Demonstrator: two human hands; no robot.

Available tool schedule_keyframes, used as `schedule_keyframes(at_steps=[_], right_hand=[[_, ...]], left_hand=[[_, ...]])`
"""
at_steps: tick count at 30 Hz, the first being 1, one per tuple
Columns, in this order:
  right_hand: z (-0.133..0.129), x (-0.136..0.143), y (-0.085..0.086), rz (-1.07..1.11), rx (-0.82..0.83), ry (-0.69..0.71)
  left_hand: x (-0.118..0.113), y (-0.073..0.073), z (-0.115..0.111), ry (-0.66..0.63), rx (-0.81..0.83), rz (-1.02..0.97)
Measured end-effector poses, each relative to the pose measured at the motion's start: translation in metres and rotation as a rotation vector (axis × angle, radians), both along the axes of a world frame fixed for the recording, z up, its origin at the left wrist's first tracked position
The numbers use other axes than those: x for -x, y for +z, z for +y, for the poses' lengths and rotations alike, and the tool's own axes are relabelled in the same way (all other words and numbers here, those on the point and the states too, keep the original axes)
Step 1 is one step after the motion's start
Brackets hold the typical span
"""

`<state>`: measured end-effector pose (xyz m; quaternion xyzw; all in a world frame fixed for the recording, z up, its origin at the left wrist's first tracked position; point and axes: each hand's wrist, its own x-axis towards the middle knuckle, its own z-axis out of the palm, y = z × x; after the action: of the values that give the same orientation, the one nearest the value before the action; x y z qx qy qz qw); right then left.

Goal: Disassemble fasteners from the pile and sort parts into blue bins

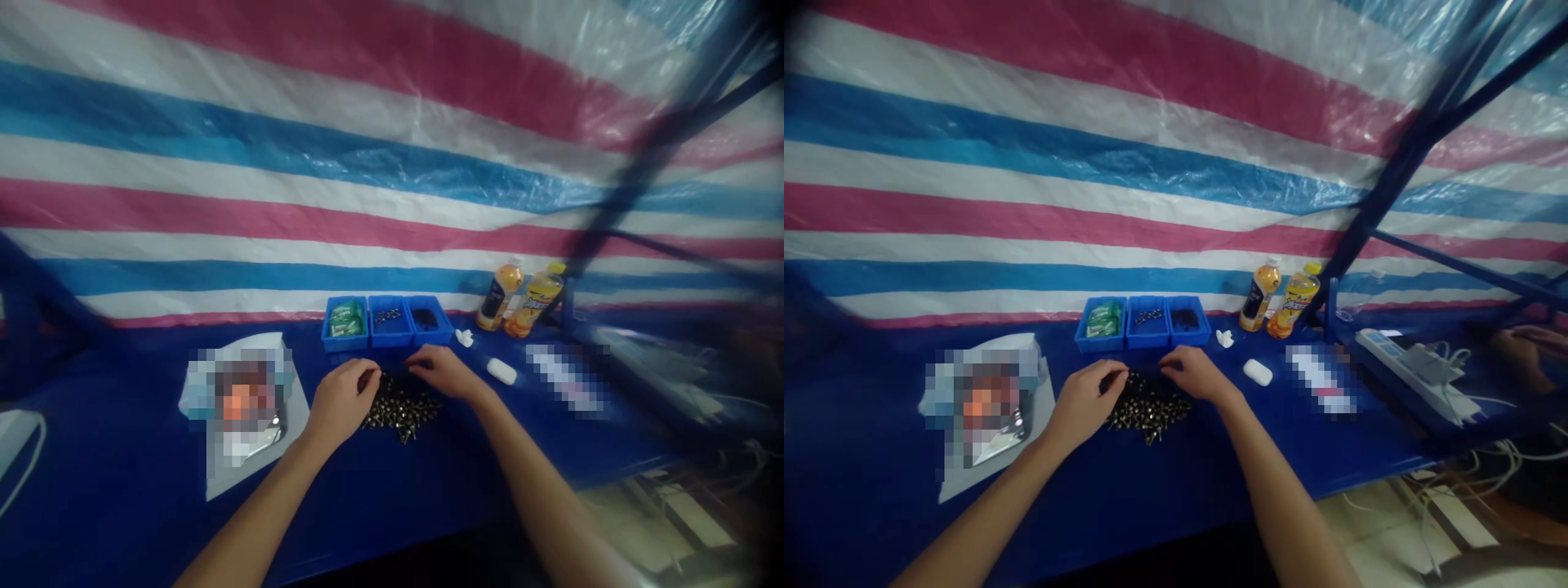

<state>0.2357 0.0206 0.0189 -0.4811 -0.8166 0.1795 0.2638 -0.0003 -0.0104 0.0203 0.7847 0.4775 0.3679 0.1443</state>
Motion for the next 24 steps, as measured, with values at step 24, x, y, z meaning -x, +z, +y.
schedule_keyframes(at_steps=[24], right_hand=[[-0.022, 0.015, -0.009, 0.131, -0.018, 0.057]], left_hand=[[-0.005, -0.007, 0.0, -0.095, 0.026, -0.026]])
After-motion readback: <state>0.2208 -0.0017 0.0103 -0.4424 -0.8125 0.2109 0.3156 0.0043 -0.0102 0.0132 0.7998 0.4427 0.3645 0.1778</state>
